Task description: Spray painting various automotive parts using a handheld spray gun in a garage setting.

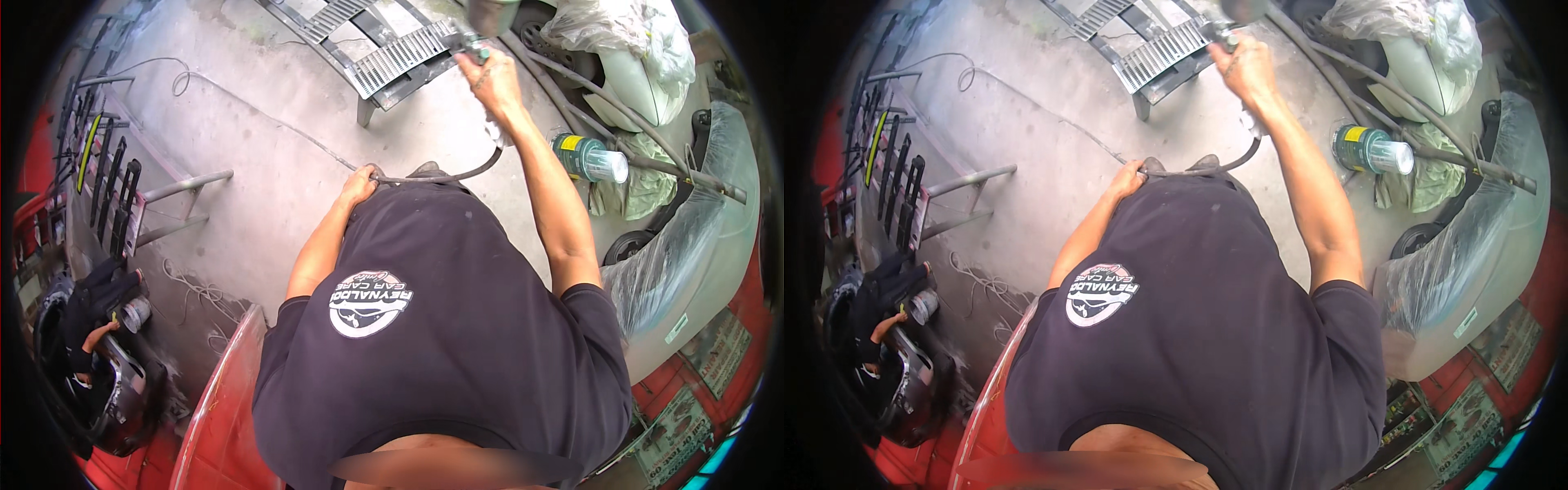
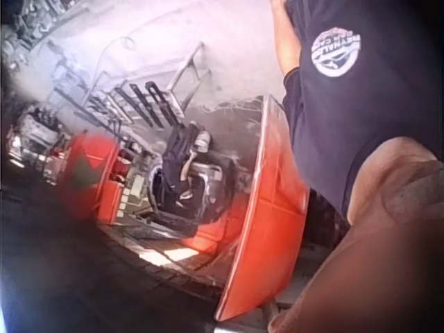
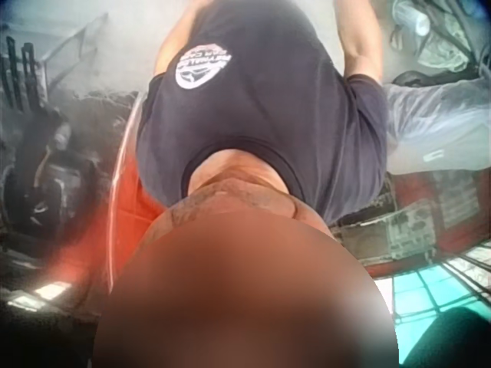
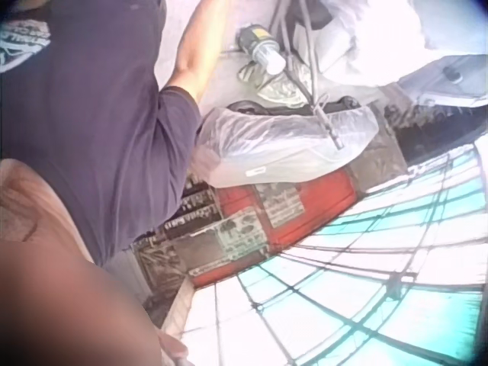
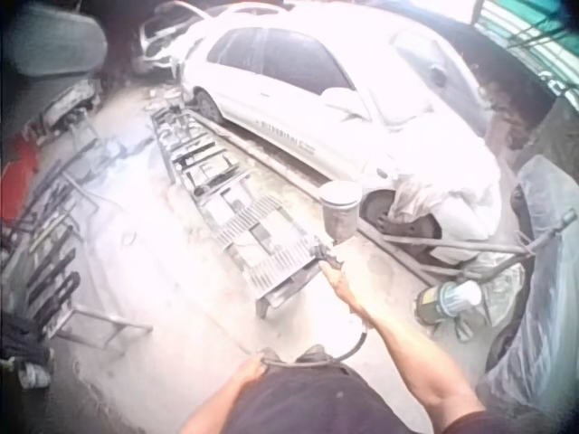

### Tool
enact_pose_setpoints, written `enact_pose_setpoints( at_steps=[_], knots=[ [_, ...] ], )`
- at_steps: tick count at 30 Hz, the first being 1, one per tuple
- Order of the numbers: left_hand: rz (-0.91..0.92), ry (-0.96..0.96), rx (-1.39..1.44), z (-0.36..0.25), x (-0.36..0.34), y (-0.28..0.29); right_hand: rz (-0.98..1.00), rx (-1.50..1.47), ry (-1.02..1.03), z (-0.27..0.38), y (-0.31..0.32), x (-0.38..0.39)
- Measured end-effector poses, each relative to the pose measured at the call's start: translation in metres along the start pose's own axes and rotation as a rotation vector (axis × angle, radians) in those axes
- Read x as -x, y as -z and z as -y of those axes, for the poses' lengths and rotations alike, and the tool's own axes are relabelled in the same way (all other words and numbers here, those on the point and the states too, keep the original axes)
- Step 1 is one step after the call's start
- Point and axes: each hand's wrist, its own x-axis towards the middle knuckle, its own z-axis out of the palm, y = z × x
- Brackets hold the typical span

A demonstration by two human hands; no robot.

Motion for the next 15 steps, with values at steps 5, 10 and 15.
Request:
enact_pose_setpoints(
  at_steps=[5,10,15],
  knots=[
    [-0.054,0.101,-0.025,0.027,0.016,0.015,0.425,-0.227,0.009,0.066,-0.046,0.039],
    [-0.089,0.058,0.000,0.039,0.027,0.026,0.426,-0.293,-0.044,0.072,-0.057,0.002],
    [-0.202,0.069,0.109,0.029,0.029,0.029,-0.029,-0.072,0.103,0.038,-0.062,-0.079]
  ],
)
